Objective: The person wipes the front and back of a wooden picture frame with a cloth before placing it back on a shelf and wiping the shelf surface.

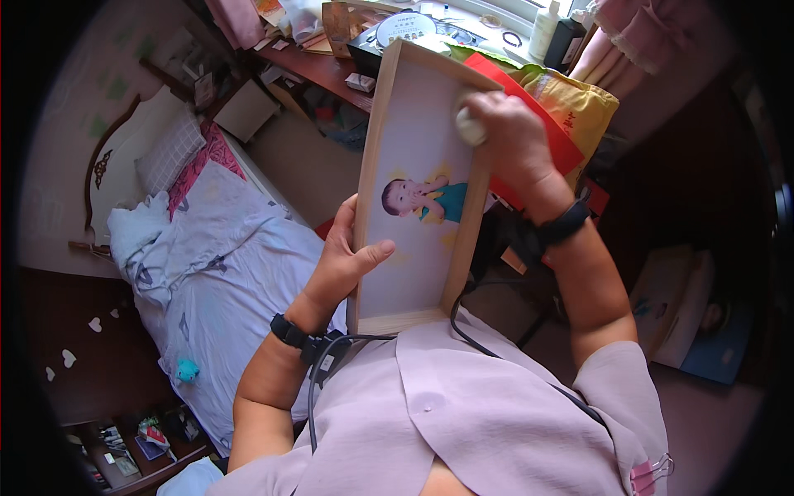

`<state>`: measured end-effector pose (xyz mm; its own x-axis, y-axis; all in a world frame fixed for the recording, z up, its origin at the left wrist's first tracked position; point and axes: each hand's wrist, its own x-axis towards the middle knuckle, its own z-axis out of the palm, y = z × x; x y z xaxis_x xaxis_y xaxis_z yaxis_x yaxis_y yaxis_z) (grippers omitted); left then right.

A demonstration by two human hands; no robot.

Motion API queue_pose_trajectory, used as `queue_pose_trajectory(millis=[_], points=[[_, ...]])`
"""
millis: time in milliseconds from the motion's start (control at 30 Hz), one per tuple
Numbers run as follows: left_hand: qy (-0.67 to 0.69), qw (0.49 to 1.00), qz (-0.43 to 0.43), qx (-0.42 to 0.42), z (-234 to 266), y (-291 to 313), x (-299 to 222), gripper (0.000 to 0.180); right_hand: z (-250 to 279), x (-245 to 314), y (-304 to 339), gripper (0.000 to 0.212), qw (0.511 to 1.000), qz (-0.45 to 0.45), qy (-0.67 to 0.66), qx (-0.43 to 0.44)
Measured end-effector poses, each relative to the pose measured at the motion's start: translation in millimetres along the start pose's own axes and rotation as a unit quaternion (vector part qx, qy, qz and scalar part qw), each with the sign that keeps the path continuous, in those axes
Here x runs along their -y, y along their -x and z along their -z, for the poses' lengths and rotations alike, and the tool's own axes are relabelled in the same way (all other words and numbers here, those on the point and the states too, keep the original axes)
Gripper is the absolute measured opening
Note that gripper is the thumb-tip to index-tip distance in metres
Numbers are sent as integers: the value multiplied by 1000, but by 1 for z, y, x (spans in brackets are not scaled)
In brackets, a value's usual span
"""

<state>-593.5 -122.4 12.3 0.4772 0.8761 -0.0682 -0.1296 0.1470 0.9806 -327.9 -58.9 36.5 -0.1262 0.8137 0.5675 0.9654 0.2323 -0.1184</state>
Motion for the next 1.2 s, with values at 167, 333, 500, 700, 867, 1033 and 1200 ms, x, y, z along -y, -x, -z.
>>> queue_pose_trajectory(millis=[167, 333, 500, 700, 867, 1033, 1200], points=[[-3, 999, 8, -32, 6, 3, 10, 68, -8, 47, 64, 23, 971, 72, -144, 178], [24, 998, 9, -65, 11, 3, 14, 65, 11, 58, 98, 31, 818, 136, -368, 420], [23, 998, 8, -58, 6, 3, 7, 66, 25, 17, 47, 45, 829, -6, -544, 129], [7, 1000, 6, -16, -4, 2, 1, 69, -11, 10, 1, 42, 954, -38, -287, -82], [40, 998, 14, -50, 5, 5, 10, 65, -11, 68, 69, 44, 867, 128, -443, 190], [38, 995, -15, -88, 13, 6, 13, 59, 8, 62, 88, 42, 700, 80, -576, 415], [77, 987, -28, -136, 28, 5, -6, 41, 26, 30, 68, 53, 544, -192, -767, 279]])
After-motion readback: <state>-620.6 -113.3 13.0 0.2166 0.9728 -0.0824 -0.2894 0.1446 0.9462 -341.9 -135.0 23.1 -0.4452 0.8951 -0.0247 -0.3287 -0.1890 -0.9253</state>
